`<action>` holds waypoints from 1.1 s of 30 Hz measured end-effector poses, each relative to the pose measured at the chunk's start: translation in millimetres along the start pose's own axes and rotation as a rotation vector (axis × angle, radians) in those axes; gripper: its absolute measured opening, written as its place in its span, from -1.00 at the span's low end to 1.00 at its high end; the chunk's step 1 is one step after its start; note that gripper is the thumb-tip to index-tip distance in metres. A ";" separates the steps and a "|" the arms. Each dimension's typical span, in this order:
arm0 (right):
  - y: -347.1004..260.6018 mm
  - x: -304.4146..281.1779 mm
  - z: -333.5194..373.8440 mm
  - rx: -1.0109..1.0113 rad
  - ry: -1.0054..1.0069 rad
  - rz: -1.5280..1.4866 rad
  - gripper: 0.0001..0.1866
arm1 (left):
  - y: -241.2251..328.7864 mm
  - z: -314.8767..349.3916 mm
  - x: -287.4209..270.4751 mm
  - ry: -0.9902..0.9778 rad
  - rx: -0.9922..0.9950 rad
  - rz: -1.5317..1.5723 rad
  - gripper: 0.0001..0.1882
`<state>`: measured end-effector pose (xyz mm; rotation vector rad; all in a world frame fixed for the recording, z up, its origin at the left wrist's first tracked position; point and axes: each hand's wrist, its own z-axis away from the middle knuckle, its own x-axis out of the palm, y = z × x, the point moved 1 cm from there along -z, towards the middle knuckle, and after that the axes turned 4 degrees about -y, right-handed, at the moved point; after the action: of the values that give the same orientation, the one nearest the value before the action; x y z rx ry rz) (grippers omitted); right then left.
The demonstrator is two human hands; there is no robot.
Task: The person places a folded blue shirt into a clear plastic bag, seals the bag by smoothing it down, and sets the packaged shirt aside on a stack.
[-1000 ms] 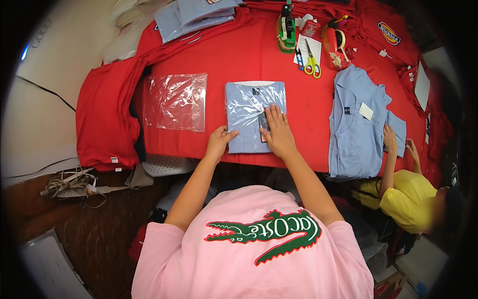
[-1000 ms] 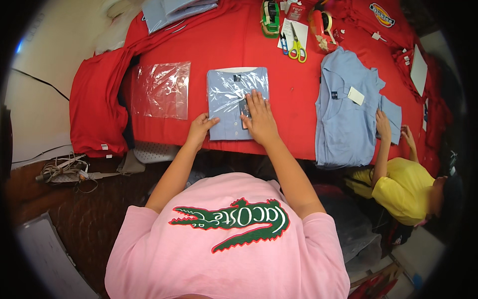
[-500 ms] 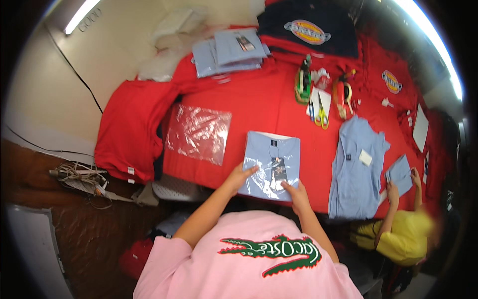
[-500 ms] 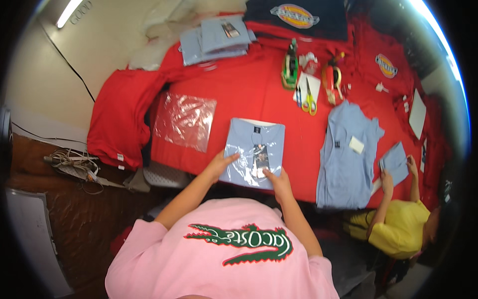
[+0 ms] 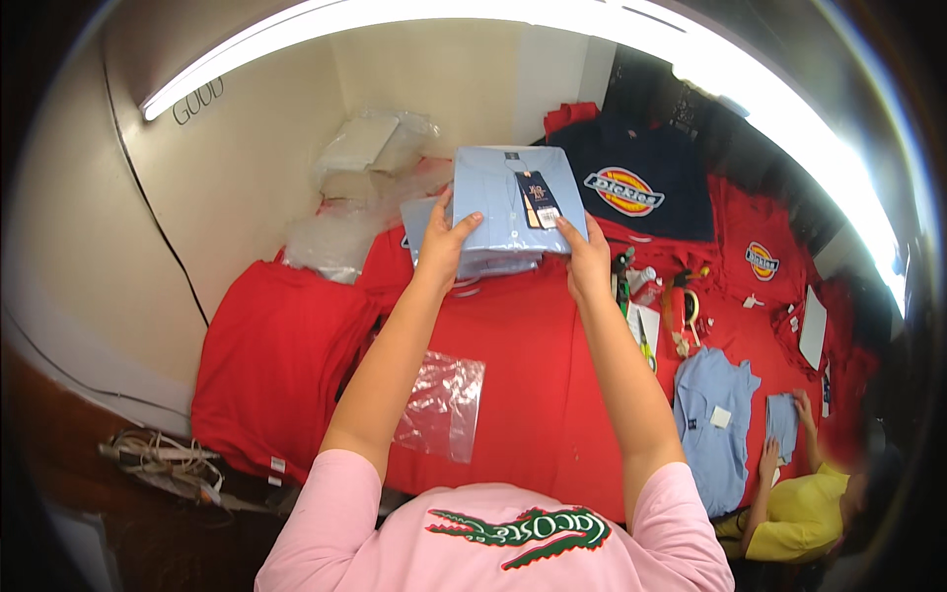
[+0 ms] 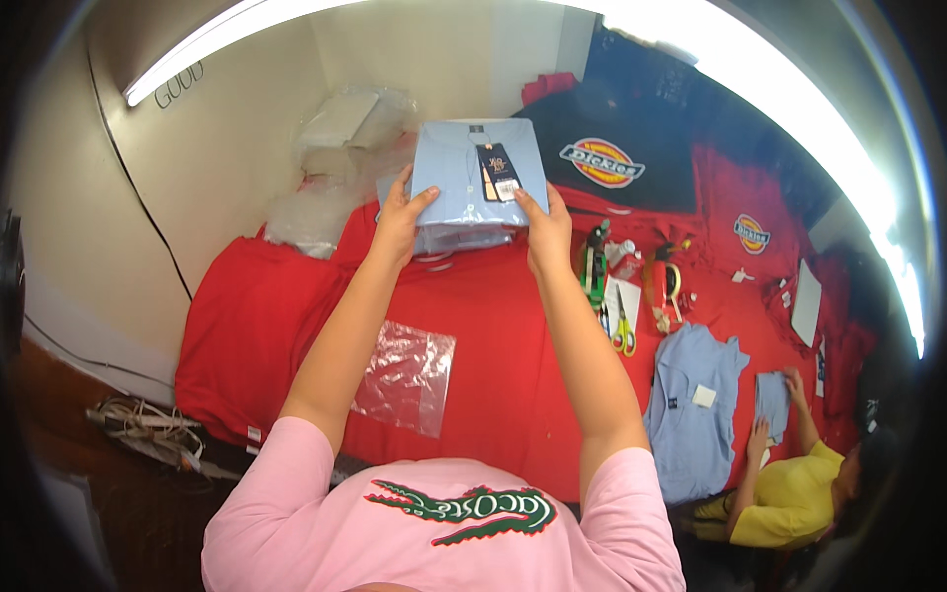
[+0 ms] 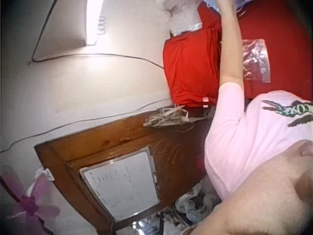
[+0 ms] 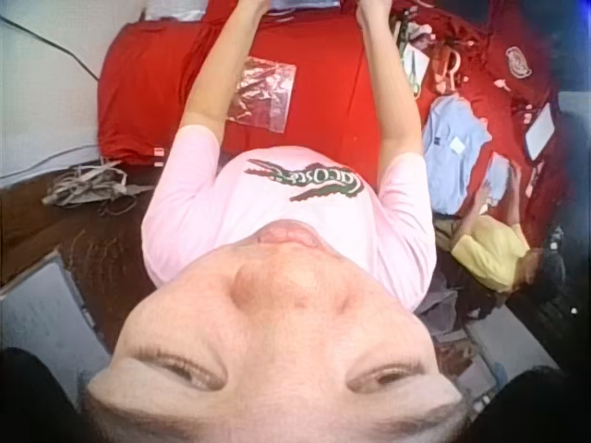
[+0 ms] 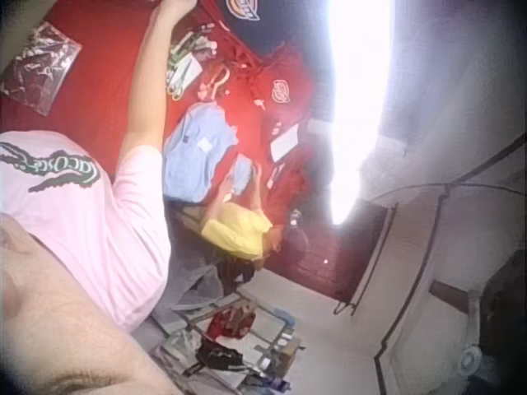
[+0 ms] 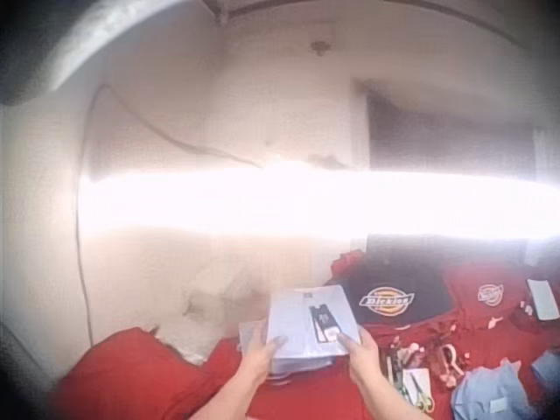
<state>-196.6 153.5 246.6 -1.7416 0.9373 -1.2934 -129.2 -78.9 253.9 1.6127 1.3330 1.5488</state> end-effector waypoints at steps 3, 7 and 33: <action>38.4 9.0 -64.9 -0.075 0.105 0.182 -0.31 | -34.9 -63.3 -26.3 0.015 0.019 -0.178 -0.02; 118.4 -18.3 -103.8 -0.053 0.045 0.874 -0.43 | -121.4 -108.6 -86.5 0.045 -0.119 -0.813 0.04; 106.3 11.3 270.5 0.332 -0.618 0.580 -0.87 | -62.4 299.6 -123.1 -0.395 -0.018 -1.349 0.19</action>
<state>55.7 136.0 102.8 -1.3353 0.7264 -0.4539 154.8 -91.4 86.6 0.5707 1.5748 0.3816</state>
